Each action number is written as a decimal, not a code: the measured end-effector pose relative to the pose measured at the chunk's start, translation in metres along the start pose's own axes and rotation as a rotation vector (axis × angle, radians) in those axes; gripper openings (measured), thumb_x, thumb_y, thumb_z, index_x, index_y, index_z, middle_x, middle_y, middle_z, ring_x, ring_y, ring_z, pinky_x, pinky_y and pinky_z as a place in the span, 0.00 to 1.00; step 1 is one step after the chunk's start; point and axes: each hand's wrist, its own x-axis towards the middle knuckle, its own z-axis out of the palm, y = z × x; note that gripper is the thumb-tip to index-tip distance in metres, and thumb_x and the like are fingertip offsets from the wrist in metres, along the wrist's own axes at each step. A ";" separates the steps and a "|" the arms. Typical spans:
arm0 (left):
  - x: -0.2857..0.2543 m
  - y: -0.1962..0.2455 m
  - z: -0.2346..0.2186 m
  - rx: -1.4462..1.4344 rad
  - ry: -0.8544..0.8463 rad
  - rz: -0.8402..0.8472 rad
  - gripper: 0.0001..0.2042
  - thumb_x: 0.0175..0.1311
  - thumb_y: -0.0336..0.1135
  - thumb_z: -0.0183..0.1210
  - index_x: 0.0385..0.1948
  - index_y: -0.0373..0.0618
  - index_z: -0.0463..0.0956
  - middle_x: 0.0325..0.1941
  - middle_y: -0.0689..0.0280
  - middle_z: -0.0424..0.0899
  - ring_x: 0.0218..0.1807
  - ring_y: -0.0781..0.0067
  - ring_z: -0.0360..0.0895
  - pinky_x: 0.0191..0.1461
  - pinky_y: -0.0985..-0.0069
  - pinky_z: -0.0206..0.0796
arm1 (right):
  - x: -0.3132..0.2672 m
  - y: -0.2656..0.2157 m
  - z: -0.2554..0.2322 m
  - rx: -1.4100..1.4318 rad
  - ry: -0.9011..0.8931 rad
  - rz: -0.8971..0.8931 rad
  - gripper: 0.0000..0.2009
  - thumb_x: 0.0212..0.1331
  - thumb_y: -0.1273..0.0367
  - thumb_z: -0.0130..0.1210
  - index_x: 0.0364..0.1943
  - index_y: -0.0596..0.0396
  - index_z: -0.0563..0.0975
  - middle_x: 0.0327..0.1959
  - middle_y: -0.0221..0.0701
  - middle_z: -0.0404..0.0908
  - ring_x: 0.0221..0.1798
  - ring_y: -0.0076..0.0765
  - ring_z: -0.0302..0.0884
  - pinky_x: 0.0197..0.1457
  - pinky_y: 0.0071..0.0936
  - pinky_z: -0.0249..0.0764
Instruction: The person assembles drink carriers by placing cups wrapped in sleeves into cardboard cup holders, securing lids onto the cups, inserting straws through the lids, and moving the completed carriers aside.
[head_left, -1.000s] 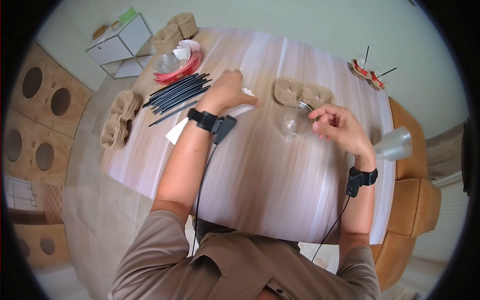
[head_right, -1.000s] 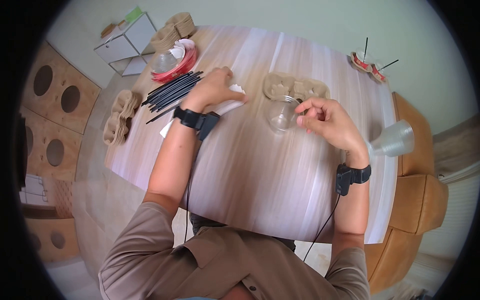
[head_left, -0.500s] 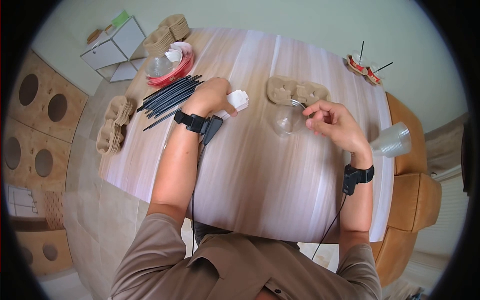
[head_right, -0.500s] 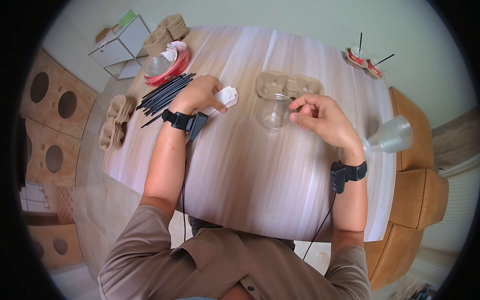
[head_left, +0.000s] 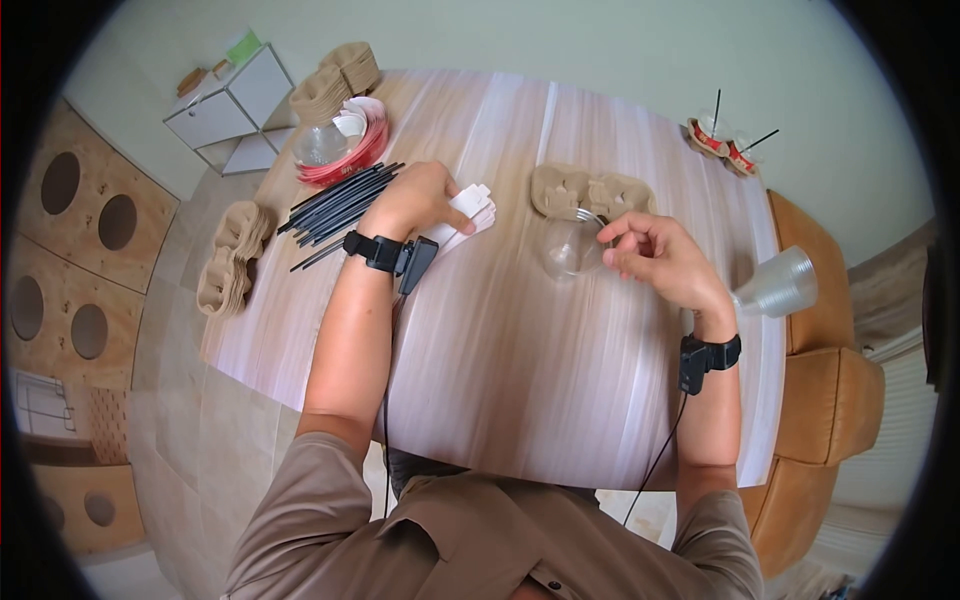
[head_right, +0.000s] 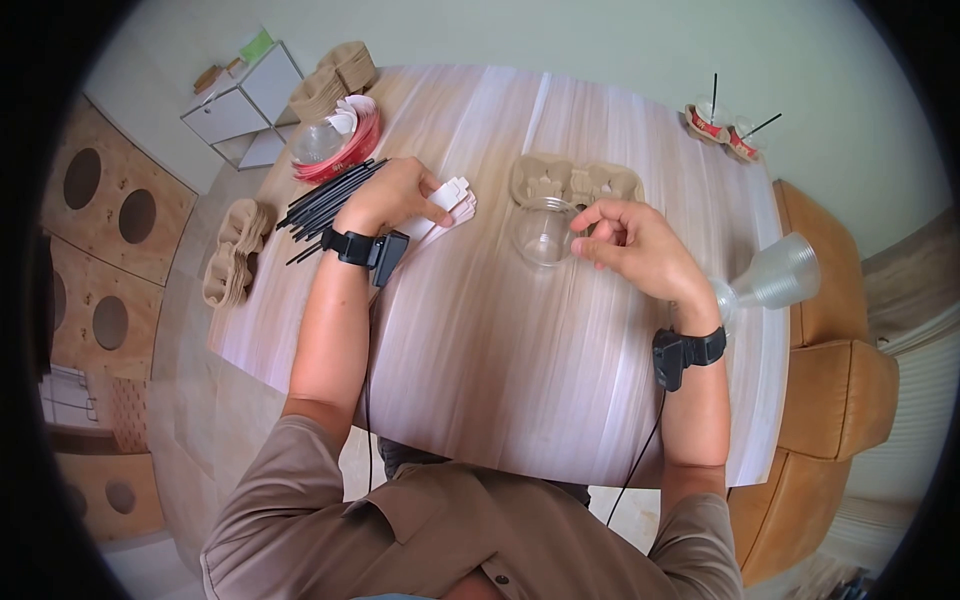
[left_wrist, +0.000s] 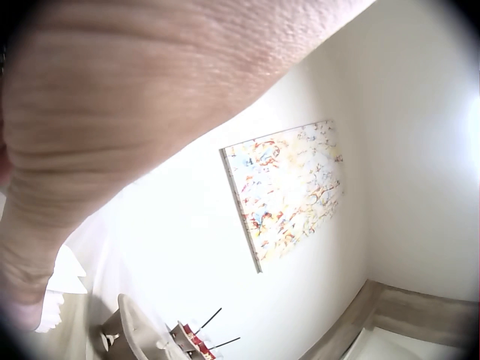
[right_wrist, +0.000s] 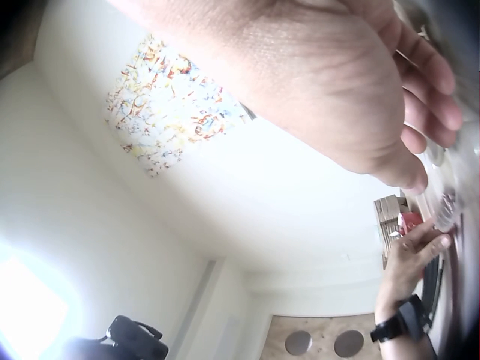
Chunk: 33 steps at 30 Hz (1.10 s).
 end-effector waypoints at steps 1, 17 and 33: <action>0.001 0.000 0.001 0.019 0.009 -0.006 0.28 0.45 0.44 0.88 0.50 0.39 0.95 0.40 0.48 0.96 0.44 0.50 0.93 0.54 0.61 0.82 | 0.000 0.000 0.000 -0.002 -0.002 -0.005 0.10 0.72 0.72 0.72 0.52 0.61 0.87 0.28 0.20 0.84 0.35 0.18 0.80 0.43 0.24 0.77; -0.051 0.012 -0.072 -0.803 0.191 0.327 0.31 0.70 0.45 0.77 0.67 0.31 0.82 0.53 0.59 0.91 0.44 0.77 0.82 0.48 0.76 0.75 | 0.003 0.005 -0.001 0.136 0.093 -0.086 0.09 0.76 0.68 0.69 0.51 0.59 0.88 0.31 0.20 0.86 0.35 0.18 0.80 0.42 0.25 0.78; -0.038 0.082 -0.026 -1.525 -0.145 0.565 0.25 0.77 0.23 0.65 0.72 0.36 0.70 0.63 0.57 0.87 0.60 0.70 0.88 0.67 0.69 0.84 | -0.009 -0.019 0.027 0.478 -0.033 -0.257 0.22 0.83 0.60 0.64 0.71 0.58 0.82 0.60 0.28 0.89 0.60 0.19 0.84 0.65 0.27 0.81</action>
